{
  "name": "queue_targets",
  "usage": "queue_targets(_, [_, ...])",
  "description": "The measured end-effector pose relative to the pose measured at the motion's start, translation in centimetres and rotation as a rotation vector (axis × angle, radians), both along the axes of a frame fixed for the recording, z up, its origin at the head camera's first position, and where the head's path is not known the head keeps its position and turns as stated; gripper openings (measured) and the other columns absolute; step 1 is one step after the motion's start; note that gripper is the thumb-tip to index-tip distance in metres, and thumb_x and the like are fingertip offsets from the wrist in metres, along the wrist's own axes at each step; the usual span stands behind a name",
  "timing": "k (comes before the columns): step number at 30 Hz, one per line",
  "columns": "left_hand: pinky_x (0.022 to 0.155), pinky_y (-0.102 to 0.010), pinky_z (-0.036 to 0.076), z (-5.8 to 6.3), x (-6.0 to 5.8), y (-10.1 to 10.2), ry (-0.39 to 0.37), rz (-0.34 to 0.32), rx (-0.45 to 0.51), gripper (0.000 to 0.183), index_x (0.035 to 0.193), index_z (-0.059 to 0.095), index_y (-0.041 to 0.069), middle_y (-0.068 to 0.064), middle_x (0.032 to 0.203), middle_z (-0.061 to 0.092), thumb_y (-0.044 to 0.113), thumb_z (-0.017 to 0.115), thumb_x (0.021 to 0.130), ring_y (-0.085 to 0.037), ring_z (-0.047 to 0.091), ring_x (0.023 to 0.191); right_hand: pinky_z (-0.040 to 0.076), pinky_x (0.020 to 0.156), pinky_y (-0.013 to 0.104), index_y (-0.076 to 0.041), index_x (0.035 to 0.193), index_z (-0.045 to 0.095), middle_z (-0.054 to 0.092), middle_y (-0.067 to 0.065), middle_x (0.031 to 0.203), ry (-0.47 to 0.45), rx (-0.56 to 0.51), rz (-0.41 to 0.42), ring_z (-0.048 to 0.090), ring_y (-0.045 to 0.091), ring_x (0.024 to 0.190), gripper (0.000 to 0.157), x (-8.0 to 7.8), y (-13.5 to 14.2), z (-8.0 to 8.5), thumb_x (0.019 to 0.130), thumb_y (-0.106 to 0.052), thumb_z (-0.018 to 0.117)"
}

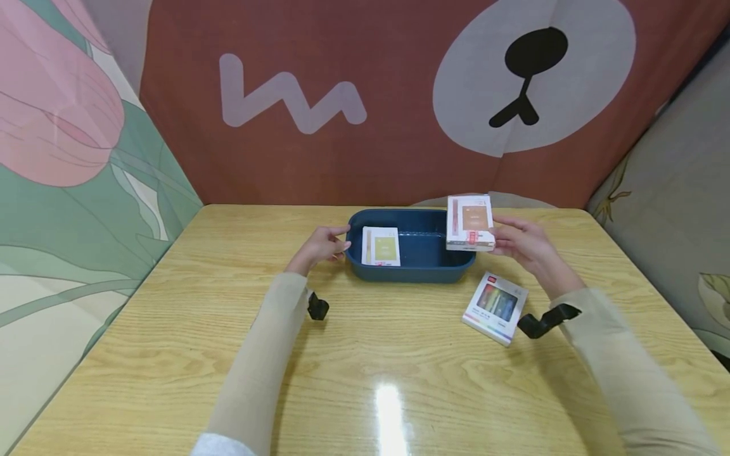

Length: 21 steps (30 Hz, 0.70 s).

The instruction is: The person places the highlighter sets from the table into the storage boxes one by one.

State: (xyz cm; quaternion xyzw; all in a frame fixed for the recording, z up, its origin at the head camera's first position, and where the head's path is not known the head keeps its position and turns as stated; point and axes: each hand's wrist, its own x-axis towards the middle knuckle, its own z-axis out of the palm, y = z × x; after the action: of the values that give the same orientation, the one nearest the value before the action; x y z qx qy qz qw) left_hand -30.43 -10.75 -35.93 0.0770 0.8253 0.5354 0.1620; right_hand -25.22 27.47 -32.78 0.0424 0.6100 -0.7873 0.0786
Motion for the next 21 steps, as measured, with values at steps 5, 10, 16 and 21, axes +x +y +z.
queue_targets(5, [0.076, -0.044, 0.046, -0.1, -0.1, 0.0, -0.005, 0.002, 0.005, 0.049, 0.136, 0.038, 0.010, -0.023, 0.083, 0.057, 0.009, 0.054, 0.090, -0.034, 0.056, 0.075, 0.050, 0.057, 0.027, -0.003, 0.116, 0.045, 0.064, 0.004, 0.068, 0.025, 0.120, 0.025, 0.061, 0.013, 0.059, 0.031, 0.2, -1.3, 0.2, 0.087, 0.001, 0.053])
queue_targets(10, [0.077, -0.044, 0.046, -0.1, -0.3, -0.1, -0.012, -0.005, 0.007, 0.050, 0.137, 0.037, 0.011, -0.014, 0.076, 0.056, 0.009, 0.053, 0.090, -0.032, 0.055, 0.073, 0.051, 0.059, 0.027, 0.011, 0.130, 0.033, 0.061, -0.002, 0.067, 0.074, 0.331, 0.045, 0.059, 0.009, 0.058, 0.049, 0.2, -2.5, -0.1, 0.087, 0.001, 0.053])
queue_targets(16, [0.077, -0.044, 0.045, -0.1, -0.2, 0.1, -0.015, -0.001, 0.010, 0.050, 0.137, 0.037, 0.011, -0.010, 0.075, 0.055, 0.009, 0.054, 0.090, -0.033, 0.055, 0.075, 0.051, 0.061, 0.029, 0.010, 0.132, 0.033, 0.059, -0.004, 0.069, 0.078, 0.426, 0.039, 0.058, 0.008, 0.059, 0.052, -0.1, -3.2, -0.5, 0.087, -0.002, 0.055])
queue_targets(21, [0.077, -0.044, 0.045, 0.0, -0.1, 0.1, -0.023, 0.003, 0.016, 0.049, 0.137, 0.037, 0.011, -0.009, 0.076, 0.055, 0.009, 0.053, 0.090, -0.033, 0.055, 0.076, 0.051, 0.061, 0.031, 0.010, 0.129, 0.037, 0.057, -0.002, 0.072, 0.096, 0.510, 0.047, 0.057, 0.008, 0.059, 0.051, -0.2, -3.7, -0.5, 0.086, -0.006, 0.058])
